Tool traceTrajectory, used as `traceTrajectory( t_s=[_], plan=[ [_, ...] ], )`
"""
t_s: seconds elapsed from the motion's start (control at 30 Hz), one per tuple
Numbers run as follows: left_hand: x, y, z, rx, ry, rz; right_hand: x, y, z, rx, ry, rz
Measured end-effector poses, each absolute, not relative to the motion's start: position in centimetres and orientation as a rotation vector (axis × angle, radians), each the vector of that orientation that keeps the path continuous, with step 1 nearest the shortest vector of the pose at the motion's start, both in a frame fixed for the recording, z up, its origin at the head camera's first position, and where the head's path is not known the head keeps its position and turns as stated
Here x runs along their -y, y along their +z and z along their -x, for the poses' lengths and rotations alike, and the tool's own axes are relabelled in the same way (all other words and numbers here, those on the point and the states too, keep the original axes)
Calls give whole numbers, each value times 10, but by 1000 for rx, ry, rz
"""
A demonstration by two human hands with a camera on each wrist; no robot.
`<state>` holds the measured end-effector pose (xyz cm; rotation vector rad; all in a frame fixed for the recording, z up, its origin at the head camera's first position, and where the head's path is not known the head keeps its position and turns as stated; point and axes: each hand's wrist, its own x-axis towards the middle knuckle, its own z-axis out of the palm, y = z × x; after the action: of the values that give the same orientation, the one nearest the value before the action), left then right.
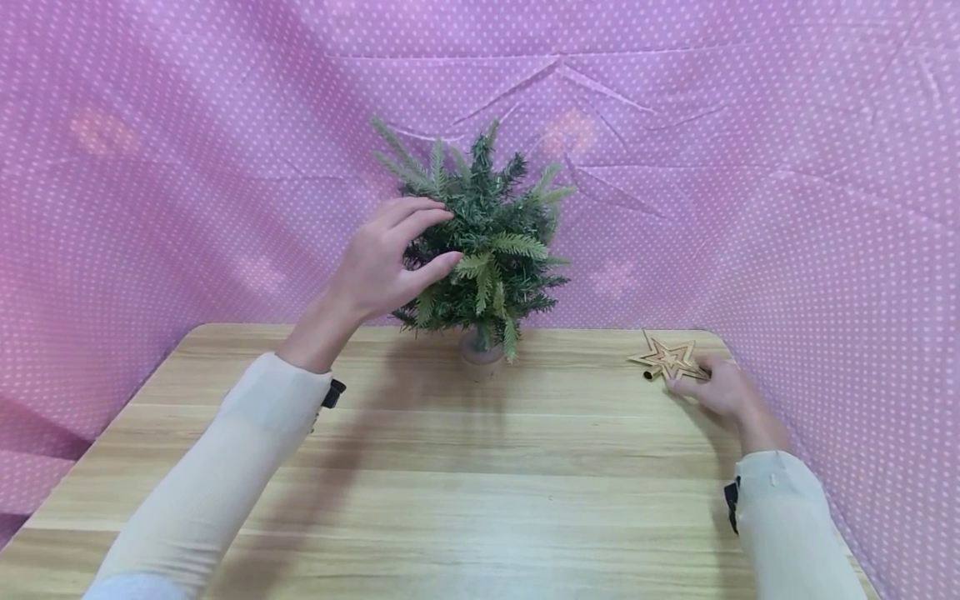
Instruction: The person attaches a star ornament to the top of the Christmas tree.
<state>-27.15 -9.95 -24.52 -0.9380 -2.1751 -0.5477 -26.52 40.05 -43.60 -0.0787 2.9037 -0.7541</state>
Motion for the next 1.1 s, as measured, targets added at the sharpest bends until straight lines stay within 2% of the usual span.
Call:
traceTrajectory(
  t_s=[0.8, 1.1],
  plan=[
    [101, -244, 272, 2224, -520, 949, -400, -438, 269, -2973, -559, 92],
    [100, -246, 272, 2212, -523, 948, -402, -439, 269, -2965, -622, 94]
  ],
)
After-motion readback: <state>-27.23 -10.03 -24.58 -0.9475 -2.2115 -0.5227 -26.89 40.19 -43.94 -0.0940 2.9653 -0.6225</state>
